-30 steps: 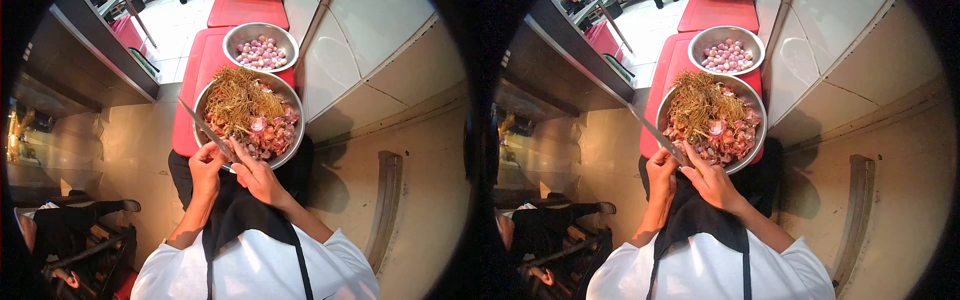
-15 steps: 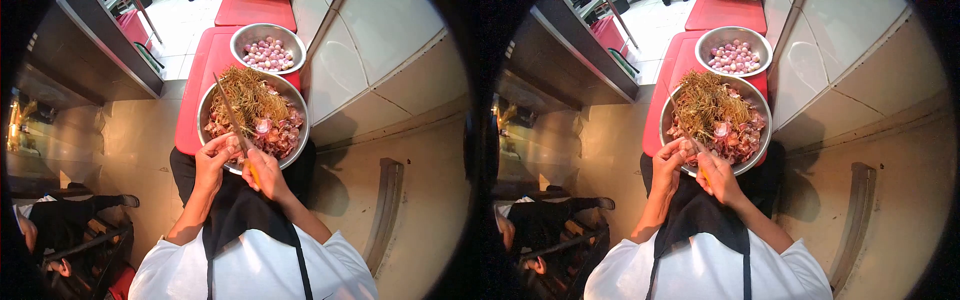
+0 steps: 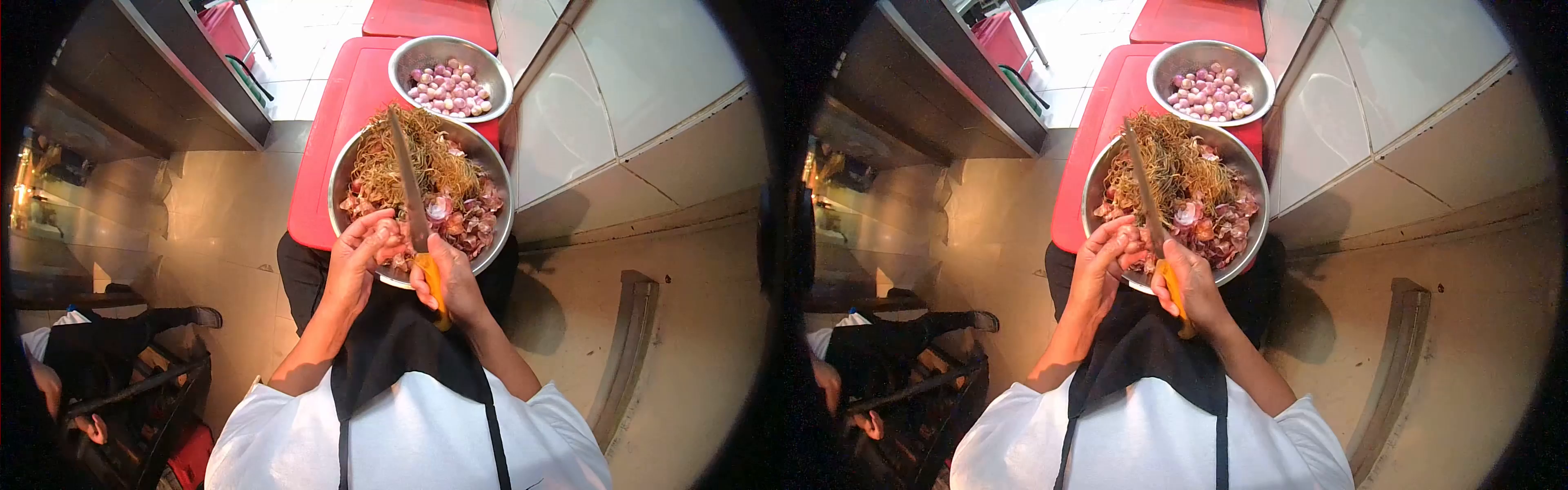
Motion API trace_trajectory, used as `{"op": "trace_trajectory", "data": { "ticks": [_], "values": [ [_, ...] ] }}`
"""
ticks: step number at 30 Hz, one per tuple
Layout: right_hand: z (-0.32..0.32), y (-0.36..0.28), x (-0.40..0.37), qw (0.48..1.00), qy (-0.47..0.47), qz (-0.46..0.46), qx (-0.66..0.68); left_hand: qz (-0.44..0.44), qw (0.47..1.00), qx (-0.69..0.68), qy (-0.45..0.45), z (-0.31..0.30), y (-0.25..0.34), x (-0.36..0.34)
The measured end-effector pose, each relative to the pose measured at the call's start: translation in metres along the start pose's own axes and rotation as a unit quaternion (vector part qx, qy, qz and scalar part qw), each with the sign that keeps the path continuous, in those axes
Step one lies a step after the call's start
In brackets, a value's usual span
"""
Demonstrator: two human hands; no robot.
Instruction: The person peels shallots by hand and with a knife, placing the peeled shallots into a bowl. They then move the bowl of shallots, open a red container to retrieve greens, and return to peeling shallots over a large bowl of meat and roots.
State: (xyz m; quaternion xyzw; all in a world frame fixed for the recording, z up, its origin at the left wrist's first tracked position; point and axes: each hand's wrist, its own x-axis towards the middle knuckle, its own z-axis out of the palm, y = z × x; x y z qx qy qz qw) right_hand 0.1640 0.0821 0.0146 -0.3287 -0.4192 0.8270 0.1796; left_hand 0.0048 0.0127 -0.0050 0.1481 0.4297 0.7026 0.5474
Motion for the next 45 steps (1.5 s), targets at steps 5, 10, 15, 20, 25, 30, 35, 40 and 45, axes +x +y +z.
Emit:
{"op": "trace_trajectory", "data": {
  "ticks": [5, 10, 15, 20, 25, 30, 35, 40, 45],
  "values": [
    [-0.006, -0.002, 0.003, 0.999, 0.043, -0.018, 0.004, -0.020, 1.000, -0.019, 0.002, 0.005, 0.010, 0.001],
    [-0.009, 0.000, 0.006, 0.997, 0.073, -0.022, -0.023, -0.052, 0.992, -0.105, -0.039, -0.007, 0.005, 0.009],
    [-0.008, -0.007, 0.006, 0.981, 0.095, -0.047, -0.164, -0.073, 0.985, -0.150, -0.052, -0.011, 0.003, 0.014],
    [-0.004, -0.010, 0.000, 0.970, 0.110, -0.069, -0.205, -0.060, 0.981, -0.170, -0.070, -0.016, -0.003, 0.018],
    [0.000, -0.009, -0.005, 0.966, 0.068, -0.084, -0.234, -0.073, 0.973, -0.197, -0.091, -0.018, -0.007, 0.018],
    [0.004, -0.009, -0.010, 0.976, 0.048, -0.071, -0.199, -0.101, 0.965, -0.235, -0.054, -0.005, 0.006, 0.013],
    [0.000, -0.006, -0.011, 0.980, 0.052, -0.072, -0.181, -0.115, 0.957, -0.259, -0.060, -0.007, 0.004, 0.014],
    [-0.002, -0.007, -0.015, 0.978, 0.039, -0.079, -0.191, -0.075, 0.994, -0.067, -0.032, -0.006, 0.001, 0.012],
    [-0.005, -0.008, -0.017, 0.985, 0.008, -0.059, -0.163, -0.066, 0.997, 0.007, -0.036, -0.002, -0.002, 0.010]
  ]
}}
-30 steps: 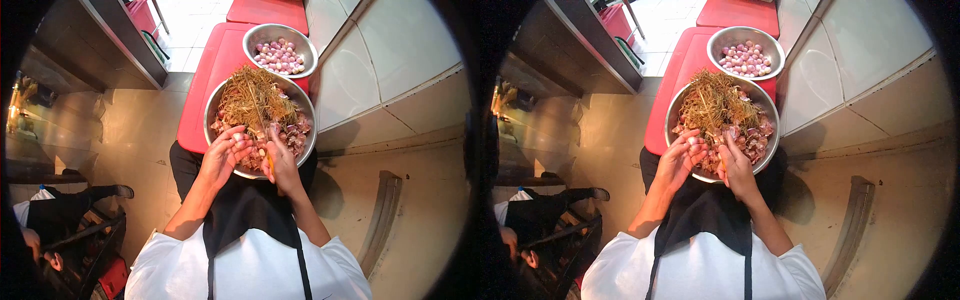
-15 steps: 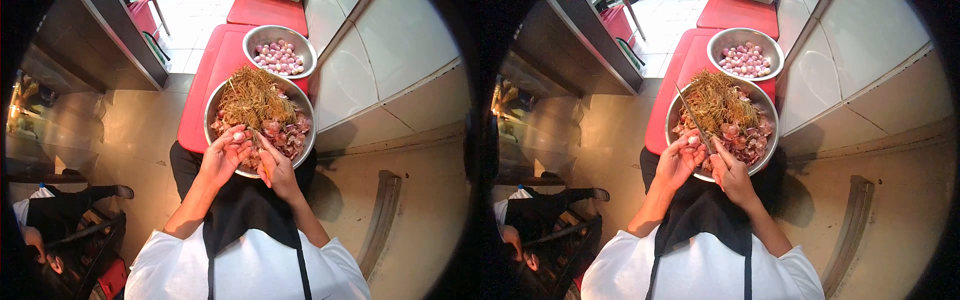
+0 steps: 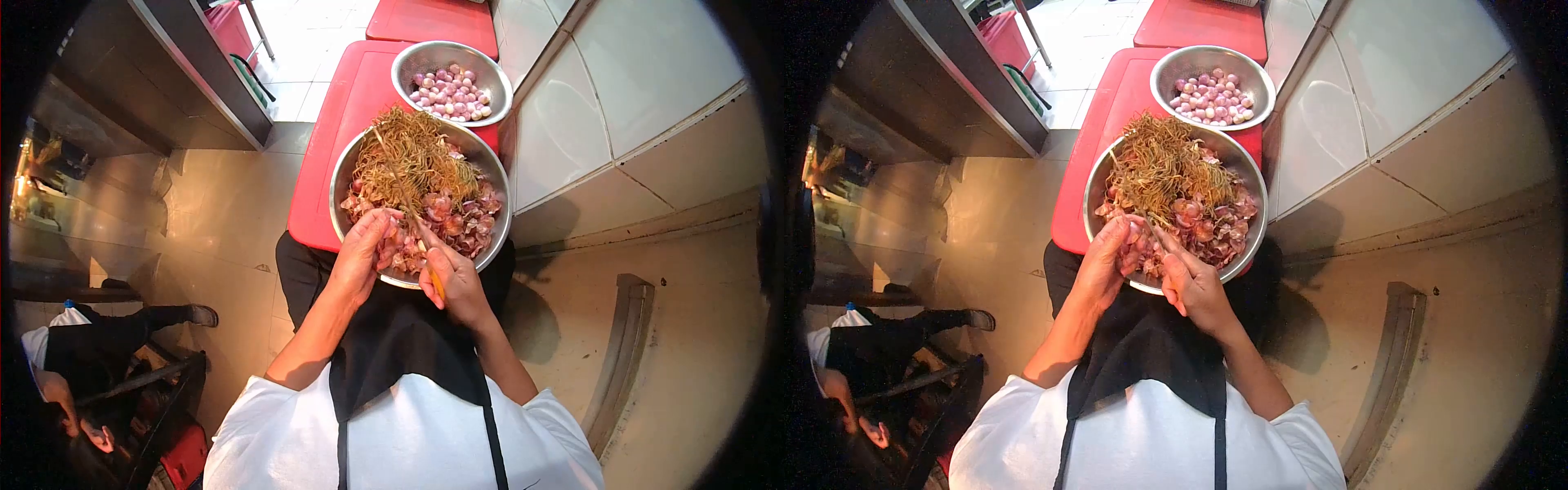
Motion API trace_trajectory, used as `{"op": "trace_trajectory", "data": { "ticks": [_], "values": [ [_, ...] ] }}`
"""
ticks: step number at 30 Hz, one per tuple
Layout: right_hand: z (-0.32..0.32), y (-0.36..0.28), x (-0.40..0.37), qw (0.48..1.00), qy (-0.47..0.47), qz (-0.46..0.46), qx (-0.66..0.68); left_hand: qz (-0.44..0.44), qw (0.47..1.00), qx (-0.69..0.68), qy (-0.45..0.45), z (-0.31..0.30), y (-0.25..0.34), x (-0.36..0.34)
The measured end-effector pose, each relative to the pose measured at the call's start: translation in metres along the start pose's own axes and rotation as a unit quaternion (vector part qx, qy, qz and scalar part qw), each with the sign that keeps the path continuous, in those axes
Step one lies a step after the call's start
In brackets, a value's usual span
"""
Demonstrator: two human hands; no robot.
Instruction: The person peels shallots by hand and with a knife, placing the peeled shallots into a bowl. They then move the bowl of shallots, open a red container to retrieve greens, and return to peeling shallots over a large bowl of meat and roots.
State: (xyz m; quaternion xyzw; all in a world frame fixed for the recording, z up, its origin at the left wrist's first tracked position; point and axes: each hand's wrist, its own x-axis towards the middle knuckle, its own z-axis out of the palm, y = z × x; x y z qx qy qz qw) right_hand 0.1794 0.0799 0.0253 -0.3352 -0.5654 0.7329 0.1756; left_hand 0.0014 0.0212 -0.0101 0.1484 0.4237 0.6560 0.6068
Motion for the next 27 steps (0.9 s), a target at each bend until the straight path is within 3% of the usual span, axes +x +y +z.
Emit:
{"op": "trace_trajectory", "data": {
  "ticks": [8, 13, 16, 18, 23, 27],
  "values": [
    [-0.004, 0.005, 0.002, 0.999, -0.032, -0.012, 0.036, -0.008, 0.999, 0.009, 0.033, 0.017, 0.007, -0.004],
    [-0.004, 0.004, 0.000, 0.994, -0.084, -0.014, 0.067, 0.047, 0.988, 0.140, 0.041, 0.008, -0.009, 0.004],
    [-0.004, 0.005, 0.006, 0.992, -0.090, 0.020, 0.091, 0.053, 0.983, 0.172, 0.047, 0.005, -0.017, 0.006],
    [-0.004, 0.007, 0.009, 0.993, -0.044, 0.018, 0.104, 0.038, 0.983, 0.175, 0.044, 0.009, -0.013, 0.005],
    [-0.007, 0.007, 0.009, 0.994, -0.006, 0.016, 0.112, -0.008, 0.995, 0.097, 0.033, 0.011, -0.001, -0.001],
    [-0.007, 0.010, 0.007, 0.997, -0.031, 0.000, 0.065, -0.023, 1.000, 0.006, -0.017, 0.000, -0.005, 0.003]
  ]
}}
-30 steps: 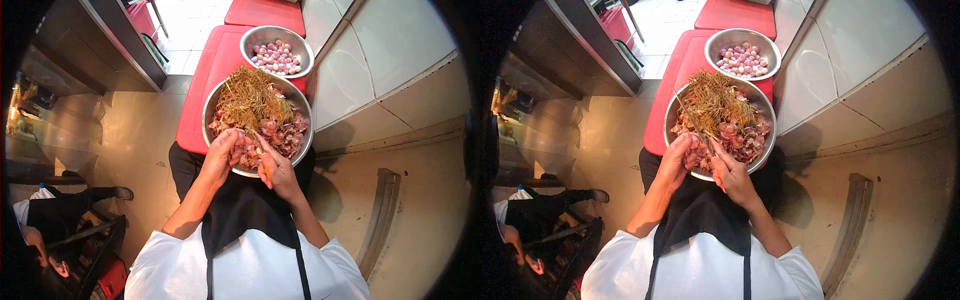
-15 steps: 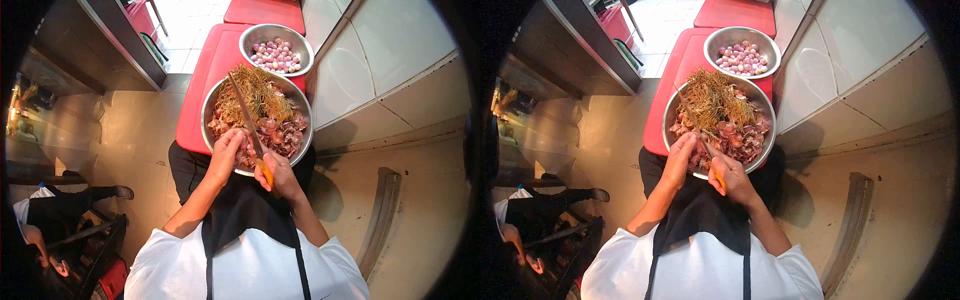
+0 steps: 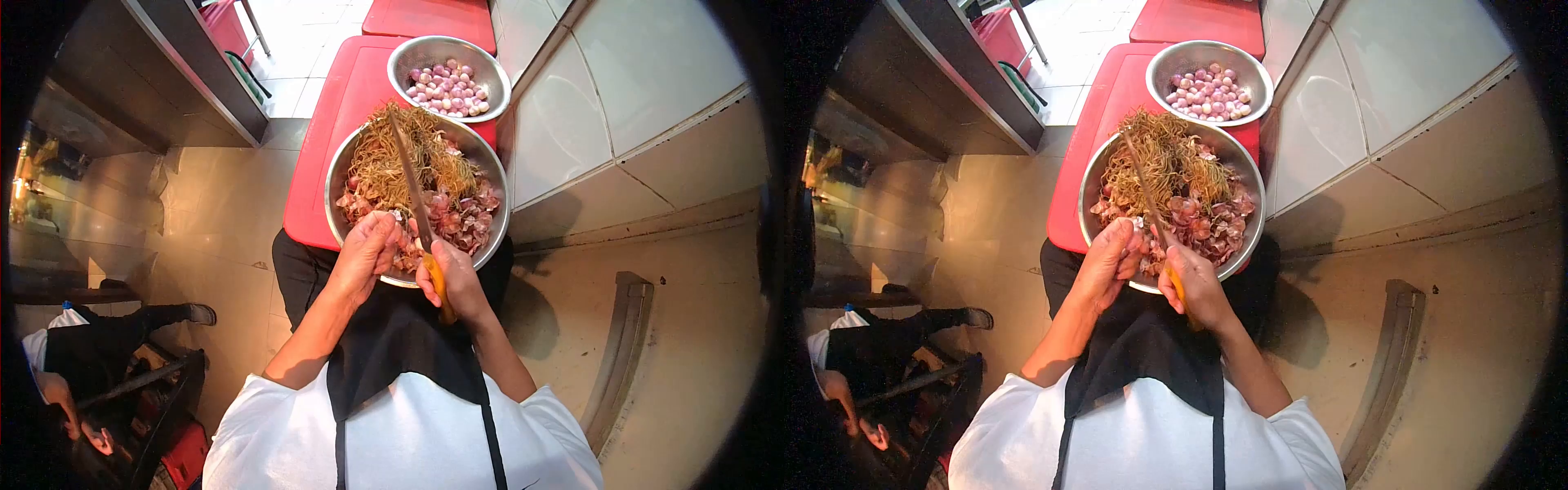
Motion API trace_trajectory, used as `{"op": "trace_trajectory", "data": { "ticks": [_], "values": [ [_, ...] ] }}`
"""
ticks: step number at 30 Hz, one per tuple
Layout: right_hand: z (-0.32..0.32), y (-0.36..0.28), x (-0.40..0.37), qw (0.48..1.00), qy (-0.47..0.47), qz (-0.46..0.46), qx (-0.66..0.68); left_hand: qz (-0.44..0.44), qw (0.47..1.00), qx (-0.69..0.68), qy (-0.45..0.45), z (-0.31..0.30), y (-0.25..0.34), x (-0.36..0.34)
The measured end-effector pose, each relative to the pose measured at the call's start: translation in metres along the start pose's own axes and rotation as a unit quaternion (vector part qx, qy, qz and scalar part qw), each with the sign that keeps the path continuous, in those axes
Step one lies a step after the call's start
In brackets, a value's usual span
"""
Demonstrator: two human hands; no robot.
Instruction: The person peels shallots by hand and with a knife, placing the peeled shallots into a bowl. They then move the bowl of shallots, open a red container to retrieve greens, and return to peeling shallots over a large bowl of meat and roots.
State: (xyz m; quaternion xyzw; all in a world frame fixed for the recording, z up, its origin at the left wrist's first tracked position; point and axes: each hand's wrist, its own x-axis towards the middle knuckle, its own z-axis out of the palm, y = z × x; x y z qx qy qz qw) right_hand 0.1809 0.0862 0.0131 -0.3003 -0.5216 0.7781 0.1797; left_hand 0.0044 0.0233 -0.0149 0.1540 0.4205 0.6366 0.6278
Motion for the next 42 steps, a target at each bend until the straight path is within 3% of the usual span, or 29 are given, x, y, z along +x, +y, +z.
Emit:
{"op": "trace_trajectory", "data": {
  "ticks": [7, 13, 16, 22, 28, 31, 37, 40, 42],
  "values": [
    [0.009, 0.000, 0.000, 0.995, 0.017, -0.018, -0.095, -0.036, 0.992, -0.098, 0.068, 0.017, 0.001, -0.004],
    [0.007, 0.010, 0.006, 0.928, 0.057, -0.210, -0.304, -0.031, 0.997, -0.056, 0.033, 0.021, 0.007, -0.010],
    [0.010, 0.006, 0.006, 0.909, 0.072, -0.245, -0.330, -0.026, 0.998, -0.051, 0.029, 0.023, 0.008, -0.012],
    [0.010, 0.001, 0.001, 0.919, 0.067, -0.206, -0.331, -0.005, 0.999, -0.017, 0.042, 0.021, 0.005, -0.015],
    [0.009, 0.004, 0.001, 0.915, 0.072, -0.223, -0.328, 0.020, 0.997, 0.029, 0.071, 0.014, -0.004, -0.013],
    [0.009, 0.011, 0.005, 0.890, 0.087, -0.279, -0.350, 0.031, 0.995, 0.044, 0.086, 0.015, -0.004, -0.013],
    [0.009, 0.008, 0.001, 0.905, 0.085, -0.245, -0.337, 0.061, 0.995, 0.036, 0.075, 0.011, -0.004, -0.017],
    [0.006, 0.012, 0.005, 0.894, 0.079, -0.281, -0.340, 0.087, 0.990, 0.055, 0.094, 0.019, -0.001, -0.018],
    [0.005, 0.009, 0.000, 0.965, 0.058, -0.141, -0.212, 0.086, 0.988, 0.080, 0.098, 0.021, 0.002, -0.020]
  ]
}}
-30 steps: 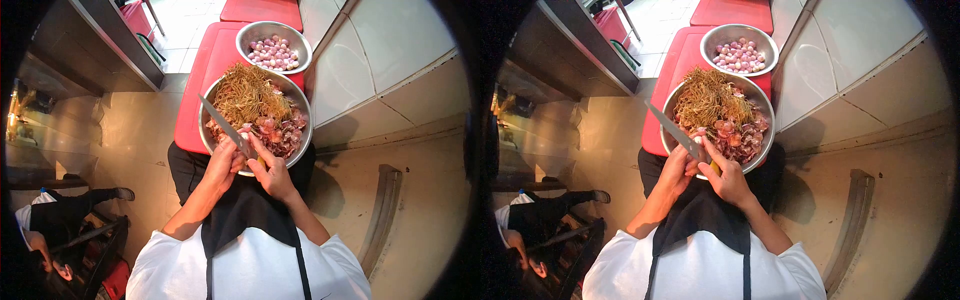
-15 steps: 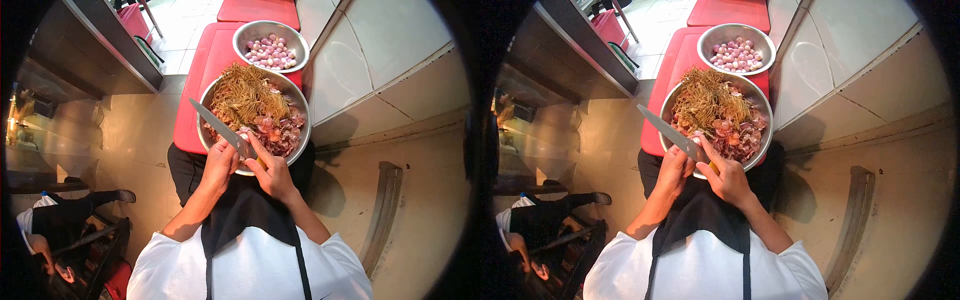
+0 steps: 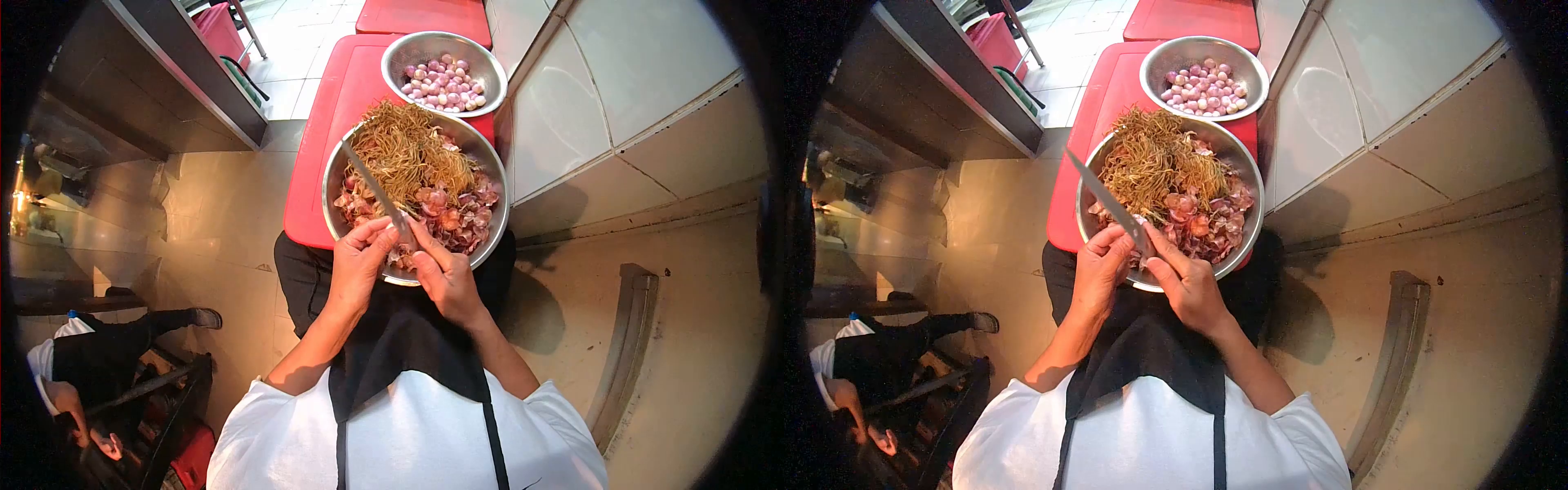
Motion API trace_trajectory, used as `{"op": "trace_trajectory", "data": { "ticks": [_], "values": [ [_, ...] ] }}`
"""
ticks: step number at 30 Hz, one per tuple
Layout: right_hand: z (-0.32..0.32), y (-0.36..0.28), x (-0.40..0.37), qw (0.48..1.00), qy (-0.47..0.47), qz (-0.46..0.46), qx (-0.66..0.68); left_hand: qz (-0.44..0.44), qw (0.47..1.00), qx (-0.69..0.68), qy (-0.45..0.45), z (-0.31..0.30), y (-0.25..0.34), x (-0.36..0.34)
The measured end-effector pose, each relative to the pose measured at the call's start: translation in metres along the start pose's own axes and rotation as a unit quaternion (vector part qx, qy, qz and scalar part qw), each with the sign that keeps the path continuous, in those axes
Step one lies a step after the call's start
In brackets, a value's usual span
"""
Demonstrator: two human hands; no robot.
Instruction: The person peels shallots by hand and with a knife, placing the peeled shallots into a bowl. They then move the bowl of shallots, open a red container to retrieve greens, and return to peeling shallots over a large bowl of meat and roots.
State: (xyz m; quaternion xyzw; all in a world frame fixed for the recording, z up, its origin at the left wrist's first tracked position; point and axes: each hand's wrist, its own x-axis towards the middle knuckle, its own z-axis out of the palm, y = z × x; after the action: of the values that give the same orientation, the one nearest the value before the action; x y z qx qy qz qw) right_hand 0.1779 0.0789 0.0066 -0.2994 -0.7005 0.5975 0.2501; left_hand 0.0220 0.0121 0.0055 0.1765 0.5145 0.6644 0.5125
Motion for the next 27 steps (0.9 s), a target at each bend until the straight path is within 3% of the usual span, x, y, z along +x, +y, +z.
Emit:
{"op": "trace_trajectory", "data": {
  "ticks": [1, 4, 7, 15, 20, 24, 27],
  "values": [
    [-0.002, -0.003, -0.002, 0.995, -0.018, 0.074, 0.067, -0.004, 1.000, 0.014, 0.005, 0.002, 0.002, 0.000],
    [-0.004, -0.007, -0.002, 0.966, -0.029, 0.117, 0.227, -0.018, 0.999, 0.029, 0.010, 0.004, 0.003, 0.001],
    [-0.006, -0.010, -0.003, 0.958, -0.012, 0.127, 0.255, -0.027, 1.000, 0.003, -0.008, 0.001, 0.002, 0.001],
    [-0.013, -0.011, -0.008, 0.991, -0.045, 0.086, 0.094, 0.009, 0.998, -0.049, -0.026, -0.001, 0.002, 0.004],
    [-0.012, -0.016, -0.006, 0.998, -0.041, 0.043, -0.001, 0.081, 0.997, 0.011, 0.000, 0.006, 0.007, -0.001],
    [-0.009, -0.019, -0.006, 0.999, -0.035, 0.033, 0.006, 0.118, 0.985, 0.121, 0.034, -0.002, 0.003, -0.005],
    [-0.006, -0.014, -0.008, 0.999, -0.027, 0.036, -0.003, 0.196, 0.968, 0.146, 0.052, 0.005, 0.006, -0.010]
  ]
}}
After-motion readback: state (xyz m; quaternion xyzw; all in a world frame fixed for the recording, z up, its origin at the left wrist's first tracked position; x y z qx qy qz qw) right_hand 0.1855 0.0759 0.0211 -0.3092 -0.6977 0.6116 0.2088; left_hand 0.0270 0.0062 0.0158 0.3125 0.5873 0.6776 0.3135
